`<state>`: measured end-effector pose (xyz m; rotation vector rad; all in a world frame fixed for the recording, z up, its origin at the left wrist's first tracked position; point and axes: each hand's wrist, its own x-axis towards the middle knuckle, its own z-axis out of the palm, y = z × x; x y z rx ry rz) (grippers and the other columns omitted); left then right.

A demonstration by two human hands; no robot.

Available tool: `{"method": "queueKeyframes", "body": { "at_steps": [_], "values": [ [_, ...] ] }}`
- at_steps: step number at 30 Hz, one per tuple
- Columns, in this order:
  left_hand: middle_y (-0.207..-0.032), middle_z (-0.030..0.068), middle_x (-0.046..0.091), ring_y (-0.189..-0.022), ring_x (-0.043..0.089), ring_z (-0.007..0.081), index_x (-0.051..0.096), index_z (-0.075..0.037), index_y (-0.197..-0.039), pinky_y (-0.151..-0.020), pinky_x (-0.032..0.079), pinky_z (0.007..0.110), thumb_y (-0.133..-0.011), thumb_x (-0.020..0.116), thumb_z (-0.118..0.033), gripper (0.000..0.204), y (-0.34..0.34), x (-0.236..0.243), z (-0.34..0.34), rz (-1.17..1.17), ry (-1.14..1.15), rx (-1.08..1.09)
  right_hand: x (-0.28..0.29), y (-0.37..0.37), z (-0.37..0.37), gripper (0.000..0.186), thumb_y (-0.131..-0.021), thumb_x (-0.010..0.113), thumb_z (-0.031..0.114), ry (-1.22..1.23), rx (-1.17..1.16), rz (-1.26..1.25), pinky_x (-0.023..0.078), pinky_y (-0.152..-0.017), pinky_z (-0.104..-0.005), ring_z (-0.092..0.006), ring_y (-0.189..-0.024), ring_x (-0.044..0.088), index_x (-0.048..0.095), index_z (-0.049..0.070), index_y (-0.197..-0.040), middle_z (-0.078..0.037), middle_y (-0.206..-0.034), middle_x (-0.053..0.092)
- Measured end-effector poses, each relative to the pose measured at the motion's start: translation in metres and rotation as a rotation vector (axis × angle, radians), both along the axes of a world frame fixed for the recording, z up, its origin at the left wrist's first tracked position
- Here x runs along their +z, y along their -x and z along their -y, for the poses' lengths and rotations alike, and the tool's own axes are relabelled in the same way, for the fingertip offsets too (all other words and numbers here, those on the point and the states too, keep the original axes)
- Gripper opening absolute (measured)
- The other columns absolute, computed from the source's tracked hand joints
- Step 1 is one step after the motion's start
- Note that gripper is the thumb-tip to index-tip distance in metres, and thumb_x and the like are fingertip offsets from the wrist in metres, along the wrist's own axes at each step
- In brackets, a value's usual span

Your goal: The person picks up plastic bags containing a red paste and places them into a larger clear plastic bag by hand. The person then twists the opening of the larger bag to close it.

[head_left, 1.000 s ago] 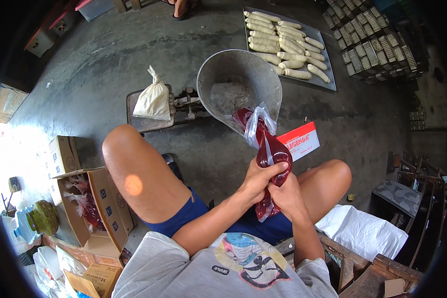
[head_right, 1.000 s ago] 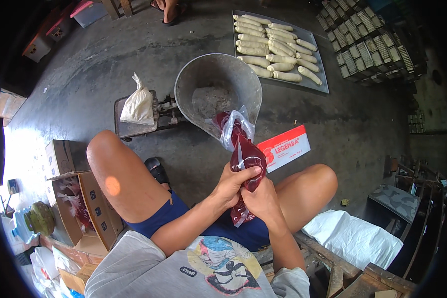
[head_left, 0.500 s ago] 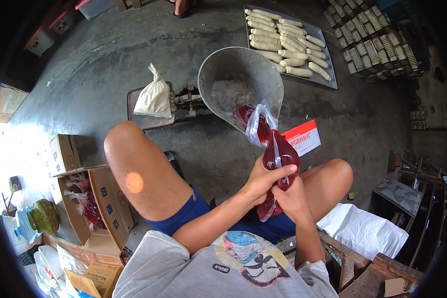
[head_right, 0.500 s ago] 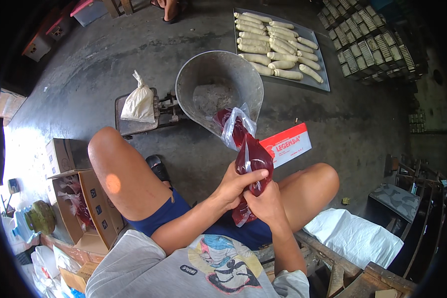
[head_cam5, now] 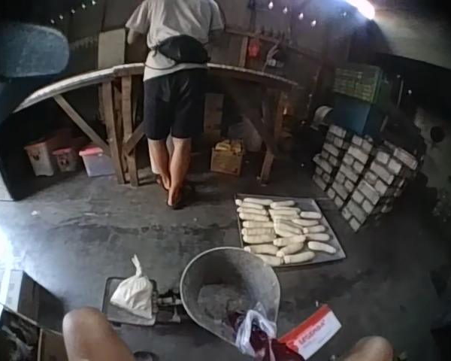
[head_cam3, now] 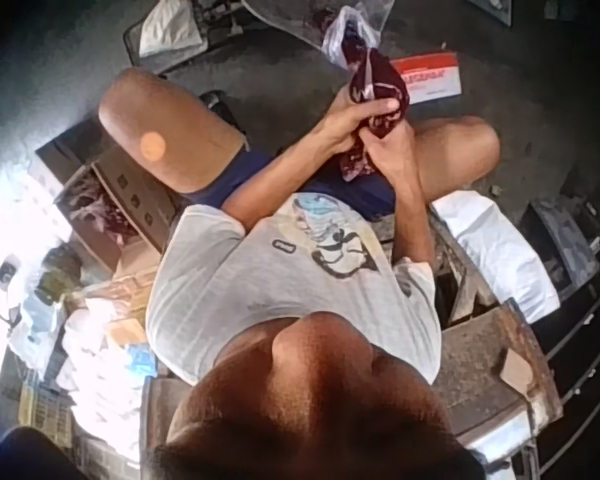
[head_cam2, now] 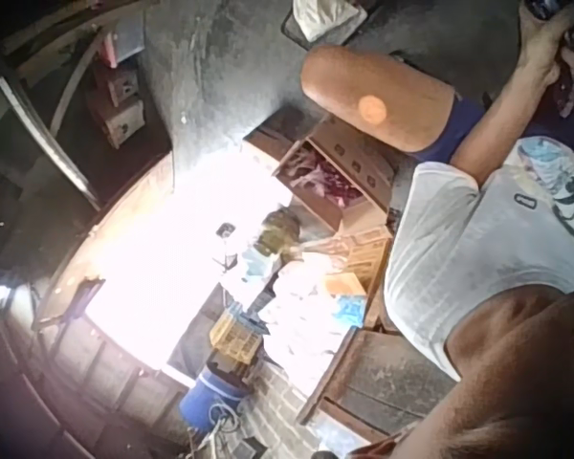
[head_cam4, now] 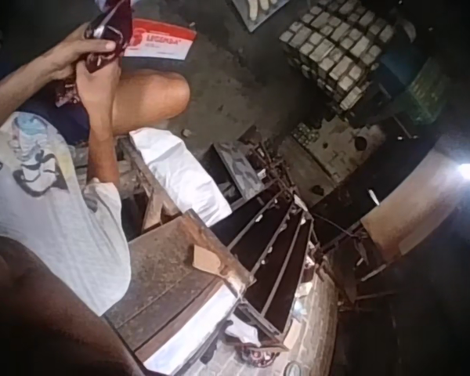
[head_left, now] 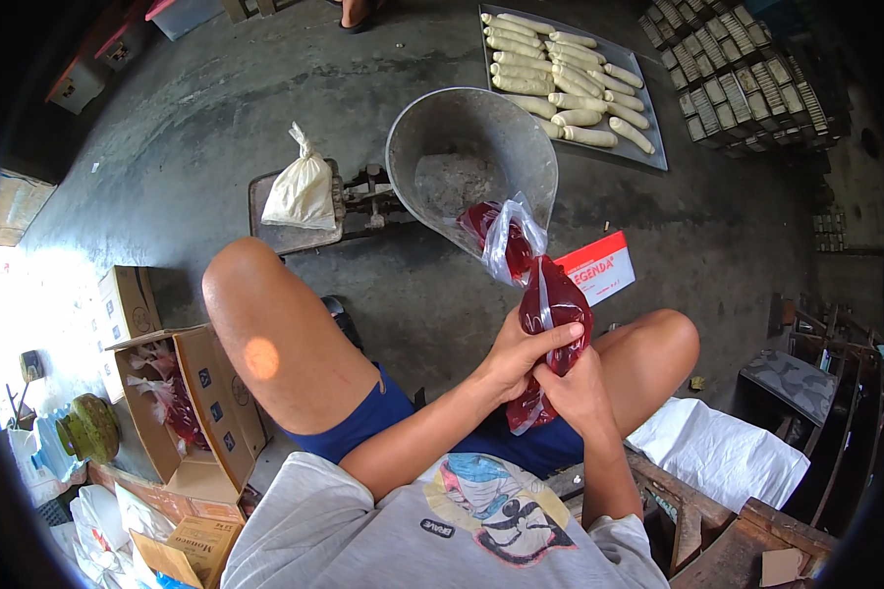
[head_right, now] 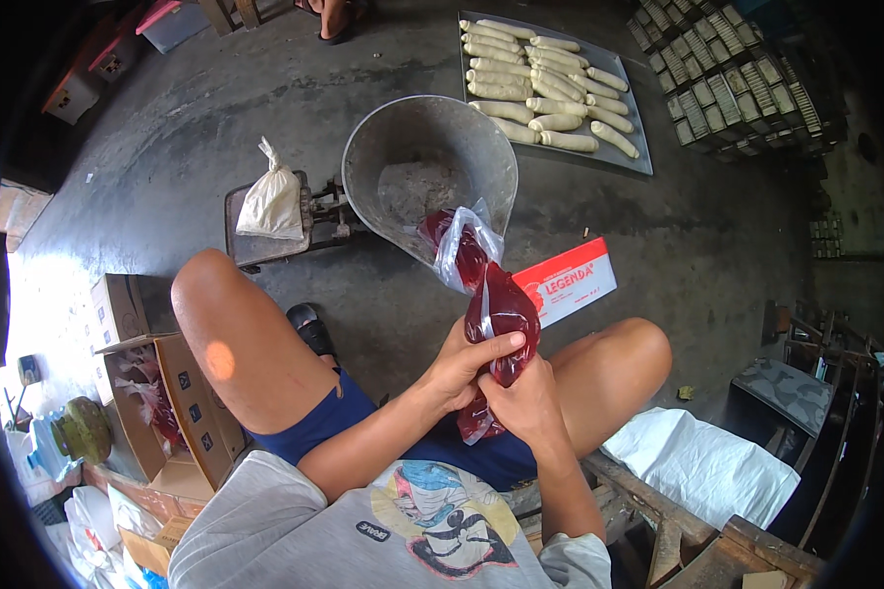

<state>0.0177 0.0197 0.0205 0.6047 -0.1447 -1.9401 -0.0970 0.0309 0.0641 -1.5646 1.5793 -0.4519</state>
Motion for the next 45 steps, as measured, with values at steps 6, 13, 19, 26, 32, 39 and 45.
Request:
{"method": "queueKeyframes", "body": {
  "at_steps": [6, 13, 19, 26, 32, 39, 45],
  "values": [
    [-0.106, 0.0071, 0.064, -0.096, 0.061, 0.0141, 0.056, -0.001, -0.117, -0.086, 0.051, 0.032, -0.079, 0.08, -0.013, 0.046, -0.001, 0.0, -0.001, 0.009, -0.038, 0.025, -0.001, -0.003, 0.002, 0.03, -0.075, 0.067, 0.01, -0.015, 0.007, 0.016, 0.053, -0.072, -0.043, -0.0383, -0.084, 0.069, 0.061, -0.002, -0.102, -0.022, -0.085, 0.069],
    [-0.105, 0.0077, 0.064, -0.094, 0.062, 0.0151, 0.055, 0.0, -0.117, -0.085, 0.052, 0.032, -0.08, 0.076, -0.008, 0.043, 0.005, -0.004, 0.0, 0.064, -0.12, 0.059, -0.012, -0.002, 0.003, 0.026, -0.079, 0.066, 0.01, -0.042, 0.012, -0.012, 0.052, -0.07, -0.0422, -0.0377, -0.084, 0.069, 0.061, -0.002, -0.101, -0.022, -0.084, 0.068],
    [-0.106, 0.0075, 0.064, -0.095, 0.062, 0.0146, 0.055, 0.0, -0.117, -0.086, 0.051, 0.031, -0.078, 0.079, -0.011, 0.047, 0.002, -0.001, -0.002, 0.062, -0.006, 0.024, 0.0, 0.0, -0.001, 0.028, -0.077, 0.067, 0.009, -0.003, 0.025, 0.028, 0.053, -0.071, -0.0414, -0.0355, -0.083, 0.069, 0.061, -0.002, -0.103, -0.021, -0.086, 0.069],
    [-0.106, 0.0078, 0.064, -0.097, 0.062, 0.0147, 0.054, 0.0, -0.119, -0.087, 0.051, 0.031, -0.075, 0.083, -0.012, 0.055, -0.007, 0.006, -0.007, 0.141, 0.029, 0.04, 0.001, -0.002, -0.007, 0.035, -0.076, 0.069, 0.007, 0.03, 0.077, 0.122, 0.053, -0.073, -0.041, -0.033, -0.084, 0.069, 0.059, -0.001, -0.109, -0.019, -0.09, 0.068],
    [-0.123, 0.0209, 0.061, -0.107, 0.064, 0.024, 0.047, 0.003, -0.128, -0.096, 0.052, 0.038, -0.077, 0.078, -0.011, 0.061, -0.026, -0.009, -0.03, 0.123, 0.22, 0.067, -0.009, 0.006, -0.03, 0.068, -0.079, 0.077, 0.014, -0.043, 0.124, 0.477, 0.049, -0.093, -0.0367, -0.026, -0.113, 0.059, 0.037, -0.003, -0.132, -0.018, -0.124, 0.053],
    [-0.117, 0.0186, 0.063, -0.113, 0.062, 0.0264, 0.044, 0.001, -0.129, -0.099, 0.049, 0.039, -0.076, 0.075, -0.005, 0.062, -0.036, -0.004, -0.045, 0.24, 0.461, 0.089, 0.046, -0.004, -0.033, 0.062, -0.085, 0.075, 0.036, 0.221, 0.037, 0.239, 0.047, -0.094, -0.0381, -0.0253, -0.114, 0.053, 0.043, -0.004, -0.12, -0.015, -0.114, 0.05],
    [-0.102, 0.0208, 0.067, -0.093, 0.07, 0.0272, 0.044, 0.001, -0.123, -0.083, 0.057, 0.039, -0.073, 0.077, -0.005, 0.061, -0.056, -0.001, -0.05, 0.277, 0.556, 0.027, 0.059, 0.013, -0.019, 0.093, -0.09, 0.028, 0.076, 0.214, 0.107, 0.494, 0.039, -0.1, -0.0393, -0.0269, -0.124, 0.047, 0.05, -0.005, -0.131, -0.018, -0.136, 0.044]
  ]
}}
